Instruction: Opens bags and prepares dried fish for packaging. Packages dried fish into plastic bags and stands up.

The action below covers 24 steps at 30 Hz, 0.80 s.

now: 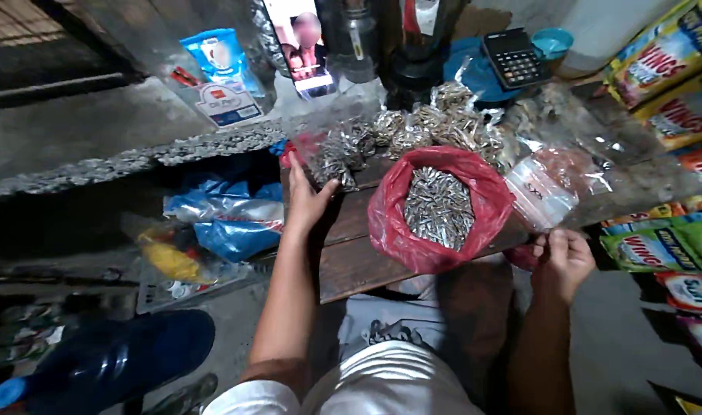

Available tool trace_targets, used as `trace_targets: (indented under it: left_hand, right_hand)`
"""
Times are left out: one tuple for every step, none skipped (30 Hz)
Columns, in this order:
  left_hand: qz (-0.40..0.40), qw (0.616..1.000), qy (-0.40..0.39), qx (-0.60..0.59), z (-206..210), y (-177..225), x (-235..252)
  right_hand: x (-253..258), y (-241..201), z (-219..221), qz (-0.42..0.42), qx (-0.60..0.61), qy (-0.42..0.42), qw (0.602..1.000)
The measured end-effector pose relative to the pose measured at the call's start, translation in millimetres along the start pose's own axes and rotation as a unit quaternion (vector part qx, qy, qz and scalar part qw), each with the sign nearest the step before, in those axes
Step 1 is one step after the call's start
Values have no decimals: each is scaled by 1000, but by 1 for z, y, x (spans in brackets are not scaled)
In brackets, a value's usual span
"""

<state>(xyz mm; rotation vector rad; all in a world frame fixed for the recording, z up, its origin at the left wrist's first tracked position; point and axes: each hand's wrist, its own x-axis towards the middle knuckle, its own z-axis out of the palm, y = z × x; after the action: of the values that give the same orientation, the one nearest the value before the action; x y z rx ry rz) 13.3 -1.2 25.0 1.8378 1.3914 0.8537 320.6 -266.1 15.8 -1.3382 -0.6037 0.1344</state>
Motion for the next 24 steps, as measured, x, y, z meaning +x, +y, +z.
trace_targets:
  left_hand:
    - [-3, 1000, 0, 6, -4, 1, -8]
    - [-8, 1000, -4, 12, -9, 4, -17]
    - [-11, 1000, -11, 24, -14, 5, -27]
    - [-13, 999, -20, 43, -19, 4, -37]
    - [-18, 997, -32, 71, -23, -1, -45]
    - [-31, 993, -52, 103, -27, -6, -54]
    - [-48, 988, -73, 130, -30, -12, -61]
    - [-66, 982, -92, 150, -31, -19, -66]
    - [-82, 978, -104, 163, -31, -24, -71]
    - [-88, 977, -98, 168, -28, -28, -74]
    - [-90, 979, -80, 165, -25, -31, -75]
    - [-96, 980, -65, 161, -22, -32, -75]
    - [-113, 979, -58, 158, -21, -30, -75]
    - [-133, 977, -53, 156, -21, -27, -73]
    - [-152, 975, -51, 155, -21, -25, -72]
    - [-163, 973, -48, 156, -21, -24, -71]
    - [-165, 972, -46, 159, -21, -23, -70]
    - [-164, 973, -45, 159, -21, -23, -70]
    - [-162, 974, -42, 155, -21, -24, -70]
    - [-158, 975, -40, 152, -21, -25, -71]
    - [-155, 976, -38, 147, -21, -27, -71]
    - [-153, 977, -38, 145, -22, -28, -71]
    - [-154, 977, -38, 145, -22, -28, -71]
    - [-156, 977, -37, 143, -22, -27, -71]
  right_hand:
    - [0, -1, -1, 10, -2, 13, 1000]
    - [1, -1, -4, 15, -2, 24, 1000]
    - [3, 1, -7, 13, -4, 28, 1000]
    - [6, 2, -10, 7, -7, 27, 1000]
    - [10, 2, -13, 1, -16, 22, 1000]
    - [17, 4, -17, -7, -30, 15, 999]
    - [25, 5, -20, -16, -50, 14, 999]
    - [36, 7, -24, -25, -79, 16, 996]
    - [49, 10, -28, -41, -117, 16, 992]
    - [64, 13, -33, -57, -159, 14, 986]
    - [79, 15, -37, -67, -198, 7, 978]
    - [94, 17, -40, -74, -234, -5, 969]
    - [107, 18, -42, -74, -268, -24, 960]
    - [120, 18, -43, -67, -299, -42, 951]
    - [132, 19, -44, -56, -327, -61, 941]
    - [142, 21, -43, -46, -348, -78, 933]
    - [150, 23, -42, -36, -364, -93, 926]
    - [156, 27, -41, -27, -378, -108, 919]
    - [158, 29, -39, -14, -383, -125, 915]
    - [159, 29, -37, 3, -384, -139, 913]
    - [158, 29, -34, 15, -384, -149, 911]
    - [157, 28, -31, 24, -385, -158, 909]
    - [157, 29, -31, 27, -389, -165, 906]
    - [156, 29, -32, 29, -396, -169, 902]
